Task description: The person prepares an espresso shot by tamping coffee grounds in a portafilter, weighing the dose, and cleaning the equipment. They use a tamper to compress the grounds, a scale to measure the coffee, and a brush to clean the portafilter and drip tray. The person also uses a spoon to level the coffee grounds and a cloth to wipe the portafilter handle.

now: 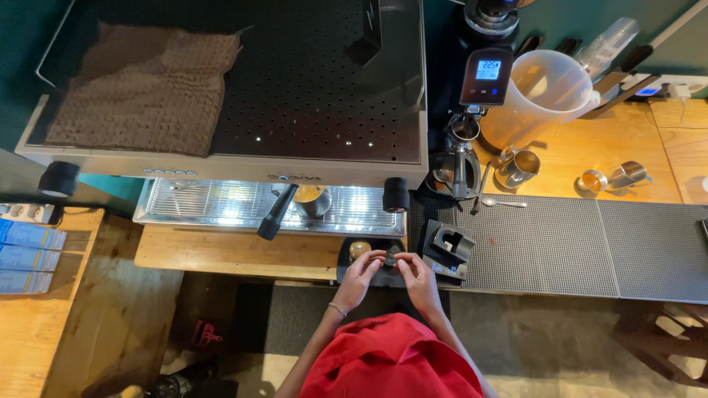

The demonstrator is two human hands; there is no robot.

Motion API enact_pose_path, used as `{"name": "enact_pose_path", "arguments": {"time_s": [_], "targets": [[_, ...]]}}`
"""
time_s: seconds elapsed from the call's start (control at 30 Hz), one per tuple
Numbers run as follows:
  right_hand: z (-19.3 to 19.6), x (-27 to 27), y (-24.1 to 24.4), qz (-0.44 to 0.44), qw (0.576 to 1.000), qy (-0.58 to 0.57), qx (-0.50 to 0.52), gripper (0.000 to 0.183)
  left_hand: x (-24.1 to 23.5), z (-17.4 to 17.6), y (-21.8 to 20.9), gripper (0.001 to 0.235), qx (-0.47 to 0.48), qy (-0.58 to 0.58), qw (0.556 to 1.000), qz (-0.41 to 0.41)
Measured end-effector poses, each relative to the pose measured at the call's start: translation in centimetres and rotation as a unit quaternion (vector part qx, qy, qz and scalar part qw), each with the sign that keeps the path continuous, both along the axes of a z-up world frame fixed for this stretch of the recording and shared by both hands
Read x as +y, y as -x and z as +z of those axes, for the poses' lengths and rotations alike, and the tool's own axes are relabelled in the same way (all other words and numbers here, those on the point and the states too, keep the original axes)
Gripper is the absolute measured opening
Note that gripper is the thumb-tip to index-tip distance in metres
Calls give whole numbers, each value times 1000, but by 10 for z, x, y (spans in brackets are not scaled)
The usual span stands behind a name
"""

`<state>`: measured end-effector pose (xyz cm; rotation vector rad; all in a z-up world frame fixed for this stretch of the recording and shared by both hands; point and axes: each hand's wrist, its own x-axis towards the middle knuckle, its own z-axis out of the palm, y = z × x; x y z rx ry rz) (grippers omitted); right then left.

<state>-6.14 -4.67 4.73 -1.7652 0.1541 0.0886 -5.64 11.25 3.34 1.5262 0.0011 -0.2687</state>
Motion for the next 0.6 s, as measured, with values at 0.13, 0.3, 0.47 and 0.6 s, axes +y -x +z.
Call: {"name": "enact_pose_path", "arguments": {"time_s": [0.13, 0.3, 0.47, 0.6], "targets": [[-6, -2, -2, 1, 1000, -4, -3, 17, -3, -2, -1, 25, 2, 4, 1000, 6], [-16, -8, -3, -4, 1000, -18, 5, 16, -5, -2, -1, 25, 4, 10, 1000, 9], [-2, -5, -4, -1, 1000, -14, 16, 17, -5, -1, -1, 25, 7, 9, 1000, 9], [3, -2, -4, 4, 999, -22, 25, 17, -4, -5, -1, 25, 1, 13, 1000, 13]]}}
